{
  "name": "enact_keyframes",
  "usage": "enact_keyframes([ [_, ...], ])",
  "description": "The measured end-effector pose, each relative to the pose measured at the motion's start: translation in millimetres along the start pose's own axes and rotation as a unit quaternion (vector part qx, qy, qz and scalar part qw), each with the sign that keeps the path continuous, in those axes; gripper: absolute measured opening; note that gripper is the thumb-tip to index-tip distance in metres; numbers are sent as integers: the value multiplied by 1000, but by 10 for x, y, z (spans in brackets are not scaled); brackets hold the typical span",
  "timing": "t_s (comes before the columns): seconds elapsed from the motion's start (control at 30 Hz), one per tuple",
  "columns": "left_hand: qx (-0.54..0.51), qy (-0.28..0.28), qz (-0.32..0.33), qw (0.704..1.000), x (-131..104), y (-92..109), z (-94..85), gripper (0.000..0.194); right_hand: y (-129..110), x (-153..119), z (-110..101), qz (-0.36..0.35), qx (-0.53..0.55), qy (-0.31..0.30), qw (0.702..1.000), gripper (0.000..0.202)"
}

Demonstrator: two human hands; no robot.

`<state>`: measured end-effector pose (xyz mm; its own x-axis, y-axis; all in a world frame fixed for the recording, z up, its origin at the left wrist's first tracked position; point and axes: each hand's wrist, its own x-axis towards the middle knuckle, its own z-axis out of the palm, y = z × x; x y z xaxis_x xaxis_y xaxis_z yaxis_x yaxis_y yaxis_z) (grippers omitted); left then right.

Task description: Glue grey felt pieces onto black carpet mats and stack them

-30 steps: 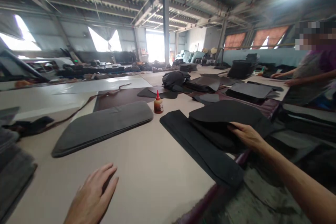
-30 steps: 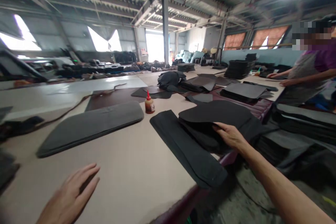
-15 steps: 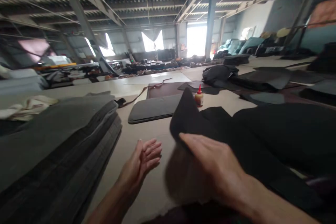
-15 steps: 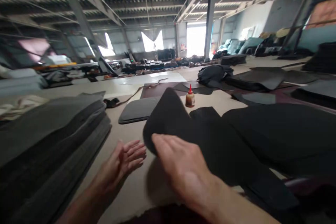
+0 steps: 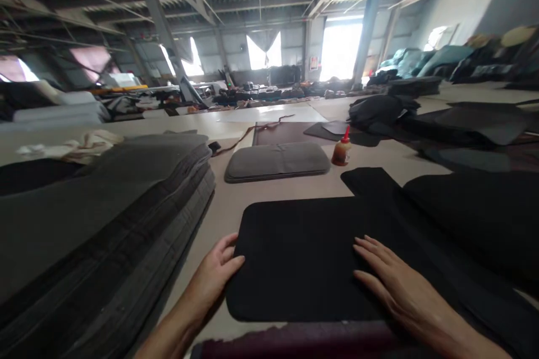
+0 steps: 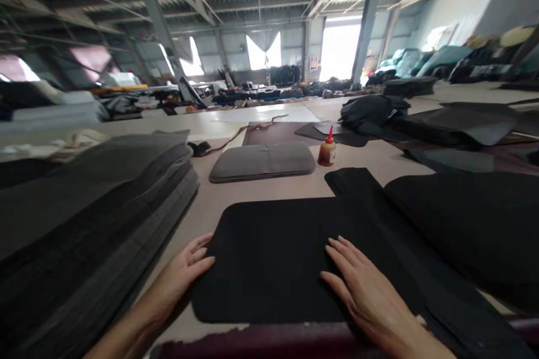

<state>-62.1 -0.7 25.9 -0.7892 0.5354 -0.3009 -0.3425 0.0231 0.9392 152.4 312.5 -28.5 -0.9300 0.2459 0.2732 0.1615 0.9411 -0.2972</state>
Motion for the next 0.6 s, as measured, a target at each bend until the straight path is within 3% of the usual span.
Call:
enact_keyframes([
  [0.13, 25, 36, 43, 998, 25, 3, 20, 99, 23, -88, 155, -26, -32, -9, 999, 55],
  [0.3, 123, 137, 68, 981, 74, -59, -373, 99, -342, 166, 118, -67, -43, -49, 996, 56],
  [0.43, 302, 185, 126, 927, 156, -121, -664, 92, -504, 337, 127, -79, -33, -41, 995, 54],
  [0.6, 415, 227, 175, 863, 189, -163, -711, 84, -531, 336, 164, -72, -54, -34, 995, 53],
])
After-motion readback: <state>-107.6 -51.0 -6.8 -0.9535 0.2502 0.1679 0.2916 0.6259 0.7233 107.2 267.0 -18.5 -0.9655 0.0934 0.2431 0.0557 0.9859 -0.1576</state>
